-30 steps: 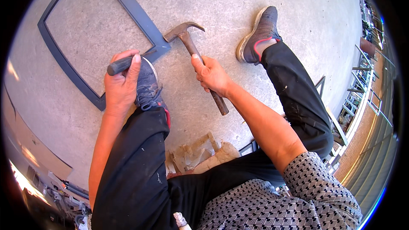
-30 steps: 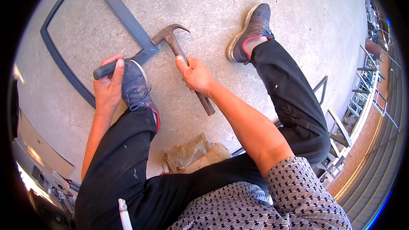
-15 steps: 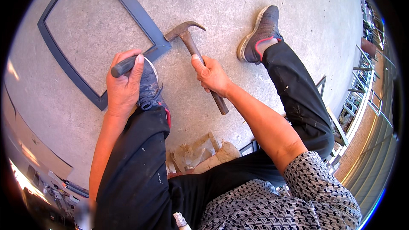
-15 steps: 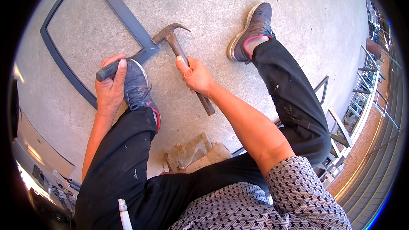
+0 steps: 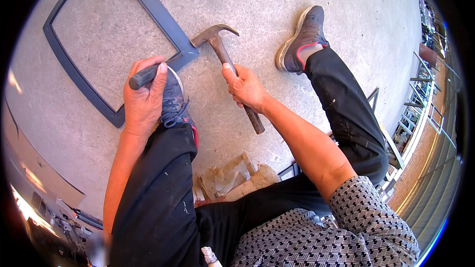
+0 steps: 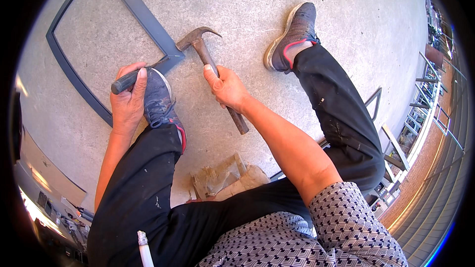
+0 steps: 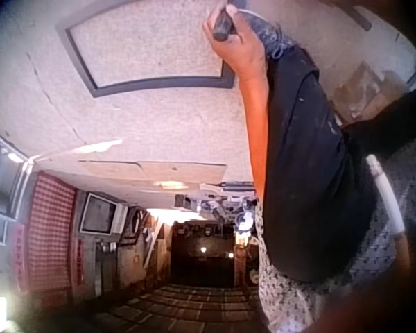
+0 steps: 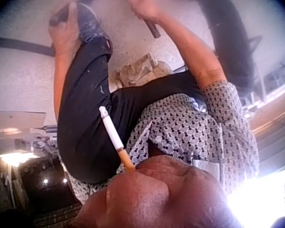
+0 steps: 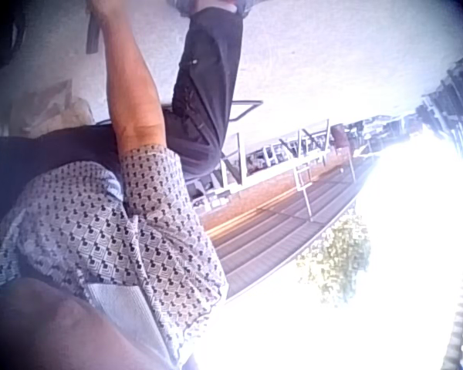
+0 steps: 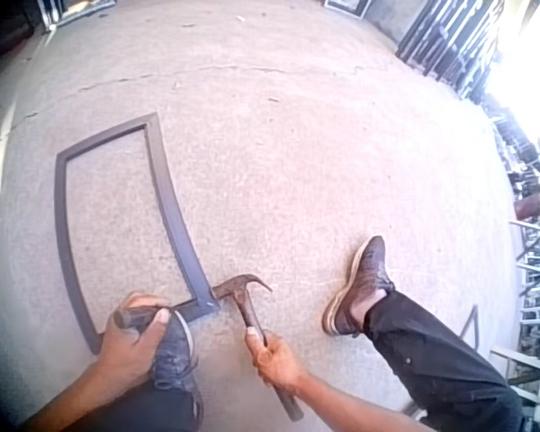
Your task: The person sits on the floor and uses a hammer and a chisel to assemble a rectangular window frame. They repeatedly strike the chisel along the frame's edges to secure the joints. After completing the assembly, the person picks up the frame to inspect it and places it on a stack of other frames.
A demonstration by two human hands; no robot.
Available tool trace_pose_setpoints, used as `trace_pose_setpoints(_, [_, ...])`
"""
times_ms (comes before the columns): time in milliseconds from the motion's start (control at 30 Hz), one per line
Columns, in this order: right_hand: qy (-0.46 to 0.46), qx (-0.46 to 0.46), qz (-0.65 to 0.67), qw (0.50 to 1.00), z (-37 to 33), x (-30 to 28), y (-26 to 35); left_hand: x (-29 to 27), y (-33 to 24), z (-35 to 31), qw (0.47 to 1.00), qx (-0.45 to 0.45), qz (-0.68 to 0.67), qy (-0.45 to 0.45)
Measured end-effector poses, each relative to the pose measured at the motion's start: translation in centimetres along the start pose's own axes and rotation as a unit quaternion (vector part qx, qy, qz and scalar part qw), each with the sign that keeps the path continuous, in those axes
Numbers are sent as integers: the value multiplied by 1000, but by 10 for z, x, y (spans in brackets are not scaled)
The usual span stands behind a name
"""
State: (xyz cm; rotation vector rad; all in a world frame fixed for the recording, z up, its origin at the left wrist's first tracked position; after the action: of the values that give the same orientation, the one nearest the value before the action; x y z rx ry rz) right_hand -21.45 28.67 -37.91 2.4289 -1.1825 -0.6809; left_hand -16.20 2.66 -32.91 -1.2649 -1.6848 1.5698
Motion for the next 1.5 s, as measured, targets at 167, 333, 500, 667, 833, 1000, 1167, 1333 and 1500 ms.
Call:
trace_pose_setpoints(167, [2,8,9,1000,-2,-1,1,5,-4,1,998,53,37,-6])
trace_pose_setpoints(333, [-45,-49,-53,996,-10,-5,14,13,-14,4,990,117,77,-13])
trace_pose_setpoints(500, [-161,-197,-139,957,-58,-21,51,23,-29,12,983,131,131,17])
trace_pose_setpoints(667, [-148,-280,-170,933,-117,-32,83,28,-36,15,976,167,137,39])
trace_pose_setpoints(833, [-134,-447,-144,873,-166,-29,118,32,-35,13,968,183,163,48])
trace_pose_setpoints(1000, [-131,-493,-265,819,-181,-29,110,33,-39,12,965,198,164,56])
trace_pose_setpoints(1167, [-128,-319,-319,883,-162,-29,100,39,-39,13,965,176,179,71])
trace_pose_setpoints(1333, [-138,-309,-260,904,-166,-41,100,35,-36,13,966,188,170,55])
trace_pose_setpoints(1500, [-133,-374,-216,892,-182,-40,112,34,-38,12,961,192,189,56])
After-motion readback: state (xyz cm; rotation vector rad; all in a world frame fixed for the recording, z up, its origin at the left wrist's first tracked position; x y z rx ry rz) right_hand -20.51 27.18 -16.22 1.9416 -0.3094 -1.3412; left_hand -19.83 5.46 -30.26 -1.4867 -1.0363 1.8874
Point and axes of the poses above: each hand's wrist, its own z-axis towards the middle knuckle, its own x-axis out of the palm, y = z × x, the point moved 7 cm from there along z, towards the middle knuckle, and after that the axes turned 9 degrees about -y, right-handed, at the moved point
